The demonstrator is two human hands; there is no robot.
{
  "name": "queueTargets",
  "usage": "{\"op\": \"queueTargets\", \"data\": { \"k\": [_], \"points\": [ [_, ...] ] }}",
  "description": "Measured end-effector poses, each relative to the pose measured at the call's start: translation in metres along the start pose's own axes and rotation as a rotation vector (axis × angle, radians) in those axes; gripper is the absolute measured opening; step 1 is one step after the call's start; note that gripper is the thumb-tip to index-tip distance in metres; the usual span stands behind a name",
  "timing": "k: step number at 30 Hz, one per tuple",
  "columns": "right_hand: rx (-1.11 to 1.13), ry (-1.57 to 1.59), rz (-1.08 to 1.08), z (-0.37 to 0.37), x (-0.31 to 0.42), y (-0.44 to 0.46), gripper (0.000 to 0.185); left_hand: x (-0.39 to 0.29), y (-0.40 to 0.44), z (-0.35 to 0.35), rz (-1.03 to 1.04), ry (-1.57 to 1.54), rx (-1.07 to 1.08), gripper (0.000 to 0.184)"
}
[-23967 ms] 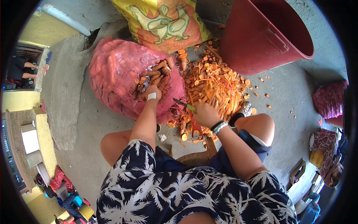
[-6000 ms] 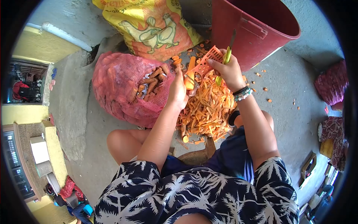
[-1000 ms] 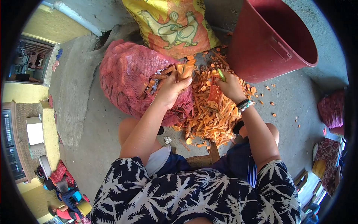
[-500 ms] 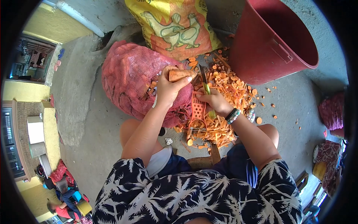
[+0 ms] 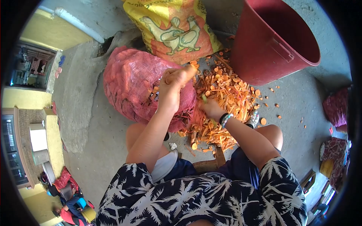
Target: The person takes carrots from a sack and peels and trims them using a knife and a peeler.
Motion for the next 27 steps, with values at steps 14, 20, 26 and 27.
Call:
{"op": "queueTargets", "data": {
  "k": [14, 20, 26, 27],
  "points": [
    [0.11, 0.885, -0.544, -0.066, 0.114, -0.039, 0.006, 0.037, -0.025, 0.009, -0.561, -0.261, 0.107, 0.037],
    [0.046, 0.73, -0.572, -0.06, 0.117, -0.041, 0.009, 0.04, -0.021, 0.013, -0.522, -0.258, -0.017, 0.032],
    [-0.048, 0.492, -0.636, -0.047, 0.129, -0.052, 0.017, 0.037, -0.003, 0.003, -0.309, 0.026, -0.087, 0.02],
    [-0.053, 0.494, -0.633, -0.046, 0.128, -0.052, 0.017, 0.038, -0.004, 0.003, -0.315, 0.026, -0.084, 0.02]
  ]
}}
Point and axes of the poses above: each hand's wrist, its own y-axis towards the middle knuckle, its own z-axis out of the palm, x = y × z, the point moved 6 cm from there along y, towards the middle knuckle, and after that the axes turned 14 degrees about y, right-handed, at the moved point
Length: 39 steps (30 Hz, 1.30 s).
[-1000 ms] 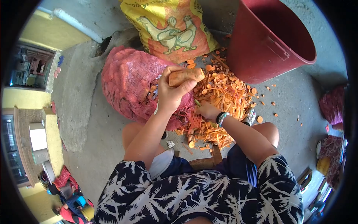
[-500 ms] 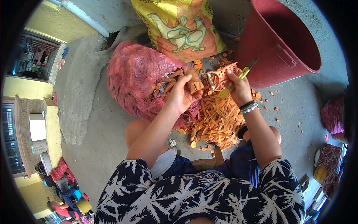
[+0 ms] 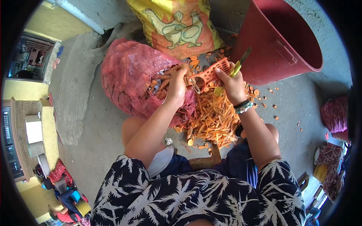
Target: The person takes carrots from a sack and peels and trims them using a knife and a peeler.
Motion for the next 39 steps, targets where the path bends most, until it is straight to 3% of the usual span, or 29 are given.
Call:
{"op": "queueTargets", "data": {
  "k": [1, 8, 10, 11, 12, 14, 15, 16, 18, 19, 23, 26, 30, 32, 34, 36, 39],
  "points": [
    [-0.007, -0.011, -0.018, 0.0, 0.0, 0.0, 0.017, 0.002, -0.001, 0.0, -0.021, 0.071, 0.012, 0.014],
    [0.059, -0.062, -0.029, -0.002, 0.008, 0.002, 0.021, 0.025, -0.003, 0.006, -0.033, 0.081, 0.034, 0.047],
    [0.083, 0.007, 0.035, -0.006, 0.009, 0.009, 0.023, 0.02, -0.007, 0.01, 0.099, 0.327, 0.07, 0.049],
    [0.025, -0.114, 0.019, -0.02, 0.007, 0.017, 0.026, 0.027, -0.009, 0.011, 0.031, 0.322, 0.211, 0.055],
    [-0.121, -0.164, -0.048, -0.033, 0.01, 0.024, 0.023, 0.034, -0.008, 0.007, 0.03, 0.322, 0.215, 0.055],
    [-0.443, -0.25, -0.329, -0.07, 0.03, 0.035, 0.009, 0.053, -0.011, 0.007, -0.048, 0.346, 0.372, 0.053],
    [-0.386, -0.094, -0.294, -0.072, 0.03, 0.036, 0.009, 0.02, -0.03, 0.021, -0.123, 0.225, 0.403, 0.05],
    [-0.323, 0.061, -0.258, -0.07, 0.028, 0.038, 0.009, 0.018, -0.028, 0.021, -0.12, 0.23, 0.399, 0.05],
    [-0.134, -0.01, -0.163, -0.031, 0.025, 0.021, 0.013, 0.022, -0.019, 0.006, -0.243, -0.02, 0.153, 0.04],
    [-0.09, -0.045, -0.135, -0.01, 0.024, 0.007, 0.014, 0.02, -0.016, 0.002, -0.258, -0.009, 0.176, 0.042],
    [0.023, -0.068, -0.024, 0.01, 0.011, -0.017, 0.022, 0.013, -0.014, 0.006, -0.089, -0.069, 0.062, 0.041],
    [-0.005, -0.092, -0.035, 0.012, 0.015, -0.019, 0.023, 0.013, -0.022, 0.009, -0.051, -0.078, -0.038, 0.039],
    [0.04, -0.063, -0.065, -0.001, 0.009, 0.001, 0.02, 0.018, -0.03, 0.011, -0.083, -0.087, 0.01, 0.038],
    [-0.311, -0.342, -0.293, -0.041, 0.032, 0.02, 0.013, 0.02, -0.04, 0.018, -0.14, 0.08, 0.414, 0.037],
    [-0.333, 0.123, -0.239, -0.085, 0.025, 0.038, 0.009, 0.022, -0.039, 0.017, -0.182, 0.025, 0.399, 0.037],
    [-0.246, -0.032, -0.234, -0.059, 0.029, 0.023, 0.01, 0.023, -0.034, 0.008, -0.269, -0.164, 0.151, 0.037],
    [-0.156, -0.027, -0.081, -0.005, 0.015, -0.016, 0.019, 0.023, -0.026, 0.0, -0.241, -0.126, 0.085, 0.039]
  ]
}}
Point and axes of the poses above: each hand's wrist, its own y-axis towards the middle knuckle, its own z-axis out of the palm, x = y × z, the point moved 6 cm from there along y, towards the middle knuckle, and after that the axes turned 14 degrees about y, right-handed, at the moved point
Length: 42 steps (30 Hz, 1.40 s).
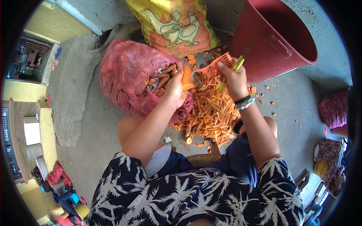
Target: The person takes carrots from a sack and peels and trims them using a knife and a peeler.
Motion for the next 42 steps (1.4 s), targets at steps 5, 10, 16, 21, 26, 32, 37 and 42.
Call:
{"op": "queueTargets", "data": {
  "k": [5, 10, 16, 21, 26, 32, 37, 42],
  "points": [
    [0.051, -0.061, -0.011, 0.01, -0.01, -0.008, 0.023, 0.002, 0.004, 0.006, 0.121, -0.042, -0.162, 0.041],
    [-0.179, -0.095, -0.079, -0.04, -0.002, 0.05, 0.018, 0.016, 0.007, 0.005, 0.158, 0.174, 0.084, 0.042],
    [-0.036, -0.052, 0.013, -0.009, 0.004, 0.01, 0.02, 0.003, 0.002, 0.007, 0.026, -0.018, 0.029, 0.037],
    [0.003, 0.034, 0.015, 0.003, -0.009, -0.013, 0.024, 0.007, 0.003, 0.013, 0.054, -0.079, -0.102, 0.034],
    [-0.081, -0.11, -0.116, -0.021, 0.006, 0.029, 0.022, 0.012, 0.0, 0.017, -0.056, 0.072, 0.098, 0.033],
    [-0.083, -0.09, -0.102, -0.023, 0.018, 0.015, 0.021, 0.008, -0.003, 0.019, -0.142, -0.148, 0.01, 0.033],
    [0.006, -0.057, -0.063, 0.001, 0.006, -0.018, 0.024, 0.019, 0.009, 0.017, -0.091, -0.136, -0.026, 0.032],
    [-0.019, -0.081, -0.038, -0.006, -0.002, 0.002, 0.025, 0.011, -0.002, 0.026, -0.042, -0.073, -0.074, 0.033]
  ]
}}
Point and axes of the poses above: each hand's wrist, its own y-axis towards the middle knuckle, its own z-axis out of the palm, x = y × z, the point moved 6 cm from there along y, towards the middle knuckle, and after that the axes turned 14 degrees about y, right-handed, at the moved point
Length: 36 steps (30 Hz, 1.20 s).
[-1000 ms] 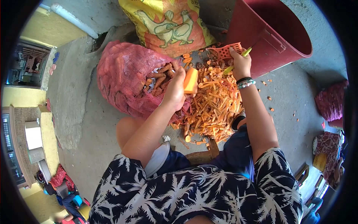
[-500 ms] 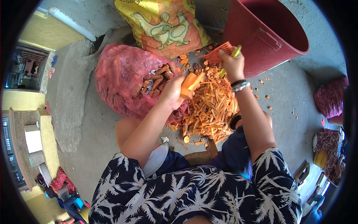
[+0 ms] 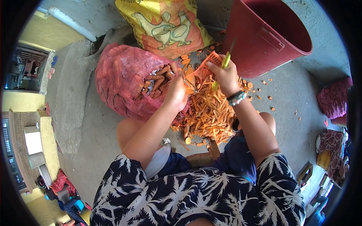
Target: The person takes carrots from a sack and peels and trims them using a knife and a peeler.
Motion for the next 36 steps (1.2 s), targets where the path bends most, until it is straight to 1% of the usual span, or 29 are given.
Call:
{"op": "queueTargets", "data": {
  "k": [1, 2, 3, 5, 7, 9, 10, 11, 12, 14, 16, 18, 19, 20, 21, 22, 23, 24, 25, 26, 27, 28, 29, 30, 31, 33, 34, 36],
  "points": [
    [-0.019, 0.022, 0.042, -0.003, -0.004, 0.009, 0.025, 0.004, 0.004, -0.003, 0.006, 0.064, 0.012, 0.034],
    [-0.097, -0.022, -0.044, -0.018, -0.01, 0.029, 0.026, 0.006, 0.007, -0.005, 0.014, 0.128, 0.024, 0.036],
    [-0.196, -0.222, -0.089, -0.029, 0.004, 0.036, 0.024, 0.003, 0.004, -0.006, 0.015, 0.132, 0.025, 0.036],
    [-0.286, 0.069, -0.144, -0.048, 0.007, 0.051, 0.022, 0.001, -0.004, -0.002, -0.033, 0.116, 0.131, 0.036],
    [-0.25, 0.109, -0.139, -0.049, 0.007, 0.044, 0.021, -0.002, -0.002, -0.009, -0.032, 0.075, 0.095, 0.036],
    [-0.085, 0.037, -0.045, -0.022, 0.005, 0.022, 0.022, 0.0, 0.007, -0.016, -0.027, 0.024, 0.059, 0.036],
    [-0.032, 0.049, -0.036, -0.008, 0.006, 0.008, 0.023, 0.002, 0.013, -0.02, 0.005, 0.02, 0.049, 0.037],
    [0.011, 0.029, 0.016, -0.004, 0.001, 0.001, 0.024, -0.002, 0.014, -0.019, 0.035, 0.015, 0.038, 0.039],
    [0.025, 0.044, 0.005, 0.002, 0.001, -0.006, 0.025, 0.001, 0.013, -0.017, -0.026, 0.009, 0.03, 0.039],
    [0.038, 0.059, -0.007, 0.007, 0.001, -0.011, 0.025, -0.003, 0.002, -0.007, -0.02, -0.037, -0.001, 0.041],
    [0.075, -0.048, -0.069, 0.01, 0.006, -0.011, 0.028, -0.003, 0.002, -0.004, -0.007, -0.075, -0.028, 0.043],
    [0.075, -0.079, -0.061, 0.006, 0.002, -0.002, 0.029, 0.002, 0.009, -0.009, 0.078, 0.08, -0.056, 0.05],
    [0.076, -0.111, -0.052, 0.004, -0.001, 0.005, 0.03, 0.005, 0.014, -0.012, 0.077, 0.085, -0.052, 0.05],
    [0.04, -0.067, -0.072, 0.004, -0.001, 0.012, 0.023, 0.006, 0.015, -0.013, 0.043, 0.156, -0.003, 0.053],
    [-0.033, -0.129, -0.101, -0.008, 0.0, 0.026, 0.022, 0.007, 0.016, -0.015, 0.01, 0.226, 0.045, 0.055],
    [-0.093, -0.123, -0.19, -0.023, 0.001, 0.041, 0.02, 0.01, 0.017, -0.014, -0.01, 0.235, 0.212, 0.054],
    [-0.152, -0.118, -0.28, -0.038, 0.003, 0.051, 0.018, 0.007, 0.011, -0.01, -0.009, 0.24, 0.216, 0.054],
    [-0.217, 0.069, -0.149, -0.047, 0.002, 0.053, 0.016, 0.001, -0.001, -0.003, -0.016, 0.22, 0.216, 0.058],
    [-0.227, 0.128, -0.134, -0.05, 0.003, 0.053, 0.019, -0.004, -0.007, 0.0, -0.021, 0.199, 0.213, 0.062],
    [-0.182, 0.082, -0.149, -0.042, 0.008, 0.047, 0.021, 0.001, 0.001, -0.009, -0.054, 0.087, 0.136, 0.053],
    [-0.133, 0.034, -0.163, -0.031, 0.014, 0.035, 0.022, -0.001, 0.005, -0.01, -0.046, 0.082, 0.134, 0.053],
    [-0.104, 0.005, -0.084, -0.022, 0.013, 0.022, 0.022, -0.003, 0.01, -0.015, -0.015, 0.071, 0.079, 0.046],
    [-0.049, 0.035, -0.055, -0.011, 0.012, 0.01, 0.023, -0.004, 0.015, -0.021, 0.012, 0.06, 0.023, 0.042],
    [-0.027, 0.044, -0.042, -0.004, 0.011, 0.0, 0.023, -0.005, 0.017, -0.018, 0.027, 0.046, 0.041, 0.037],
    [-0.007, 0.052, -0.03, 0.001, 0.01, -0.008, 0.023, -0.003, 0.017, -0.018, 0.023, 0.042, 0.038, 0.037],
    [0.005, 0.026, -0.033, 0.002, 0.008, -0.015, 0.022, -0.005, 0.011, -0.013, -0.011, 0.153, -0.041, 0.036],
    [0.007, -0.019, -0.06, 0.002, 0.006, -0.015, 0.021, -0.004, 0.009, -0.008, -0.003, 0.093, -0.021, 0.037],
    [0.003, -0.104, -0.118, 0.002, 0.009, -0.016, 0.021, -0.002, 0.01, -0.007, 0.001, 0.103, -0.011, 0.038]
  ]
}}
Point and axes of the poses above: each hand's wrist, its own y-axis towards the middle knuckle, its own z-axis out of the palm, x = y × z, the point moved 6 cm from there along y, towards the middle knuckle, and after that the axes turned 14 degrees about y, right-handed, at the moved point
